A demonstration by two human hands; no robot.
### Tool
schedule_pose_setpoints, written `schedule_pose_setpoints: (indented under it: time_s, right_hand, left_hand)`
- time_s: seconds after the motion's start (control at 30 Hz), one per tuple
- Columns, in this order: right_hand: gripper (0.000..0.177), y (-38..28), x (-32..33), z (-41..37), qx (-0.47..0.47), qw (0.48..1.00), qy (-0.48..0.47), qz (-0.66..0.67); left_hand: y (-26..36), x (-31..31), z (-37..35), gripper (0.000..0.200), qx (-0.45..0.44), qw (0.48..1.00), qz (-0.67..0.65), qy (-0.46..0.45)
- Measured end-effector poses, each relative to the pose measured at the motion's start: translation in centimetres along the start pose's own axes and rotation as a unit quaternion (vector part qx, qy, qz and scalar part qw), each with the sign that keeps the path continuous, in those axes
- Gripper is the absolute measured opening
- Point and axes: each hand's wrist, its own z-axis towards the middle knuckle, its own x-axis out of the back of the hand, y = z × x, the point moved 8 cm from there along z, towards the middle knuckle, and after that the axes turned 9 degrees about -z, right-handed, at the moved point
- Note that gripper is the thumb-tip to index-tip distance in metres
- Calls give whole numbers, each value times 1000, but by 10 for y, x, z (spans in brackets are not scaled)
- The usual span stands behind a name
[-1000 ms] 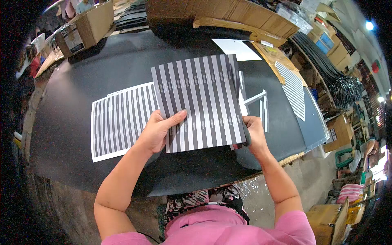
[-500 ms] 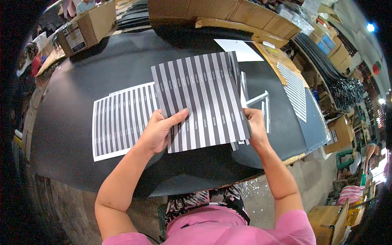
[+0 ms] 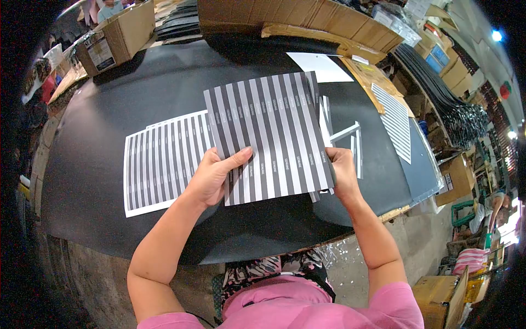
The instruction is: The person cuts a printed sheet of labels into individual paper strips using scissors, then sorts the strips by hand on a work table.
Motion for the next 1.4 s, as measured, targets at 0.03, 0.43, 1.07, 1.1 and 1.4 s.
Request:
schedule_pose_setpoints:
  time_s: [0.03,0.43,1.07,1.1,1.4]
  right_hand:
    - [19,2,-1,1,0,1000,0,0]
    - [24,-12,-1,13,-15,999,26,29]
    - [30,-12,-13,-45,-91,984,-138,63]
    - [30,-9,-13,-52,-92,984,-138,61]
    - [33,-11,-19,-73,-98,984,-135,-66]
  left_hand:
    - [1,0,0,23,-3,1000,-2,2]
    - [-4,-1,1,25,11,1000,7,-14]
    - [49,22,-3,28,-142,986,27,79]
    - [54,23,-5,28,-159,983,34,79]
    - [53,20,-5,29,-186,979,57,63]
